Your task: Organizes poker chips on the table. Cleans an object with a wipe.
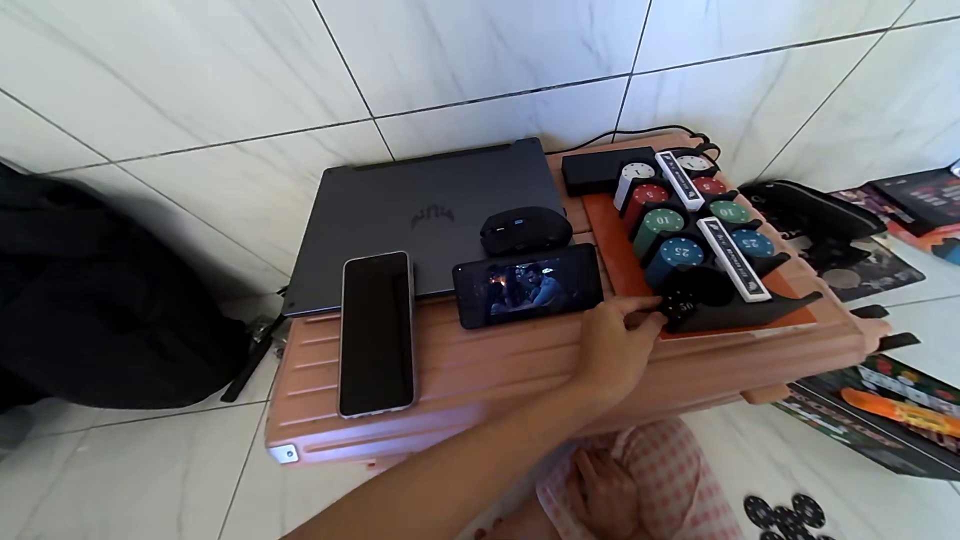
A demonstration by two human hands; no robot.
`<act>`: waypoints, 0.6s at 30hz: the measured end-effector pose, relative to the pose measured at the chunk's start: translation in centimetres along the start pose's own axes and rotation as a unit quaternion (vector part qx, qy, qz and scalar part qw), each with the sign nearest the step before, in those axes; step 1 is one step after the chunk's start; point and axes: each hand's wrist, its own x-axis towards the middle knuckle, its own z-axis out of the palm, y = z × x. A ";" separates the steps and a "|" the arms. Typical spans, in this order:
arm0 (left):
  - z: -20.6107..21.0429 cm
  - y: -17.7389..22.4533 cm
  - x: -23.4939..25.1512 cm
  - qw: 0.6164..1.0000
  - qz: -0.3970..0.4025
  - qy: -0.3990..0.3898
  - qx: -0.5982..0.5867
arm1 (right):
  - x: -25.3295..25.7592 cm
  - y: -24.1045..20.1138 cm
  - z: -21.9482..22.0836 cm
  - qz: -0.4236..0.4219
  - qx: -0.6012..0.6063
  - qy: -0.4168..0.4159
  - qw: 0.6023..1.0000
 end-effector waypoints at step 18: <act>-0.3 -0.2 0.0 1.000 0.011 0.002 -0.013 | -0.1 0.0 0.0 0.001 -0.002 0.001 1.000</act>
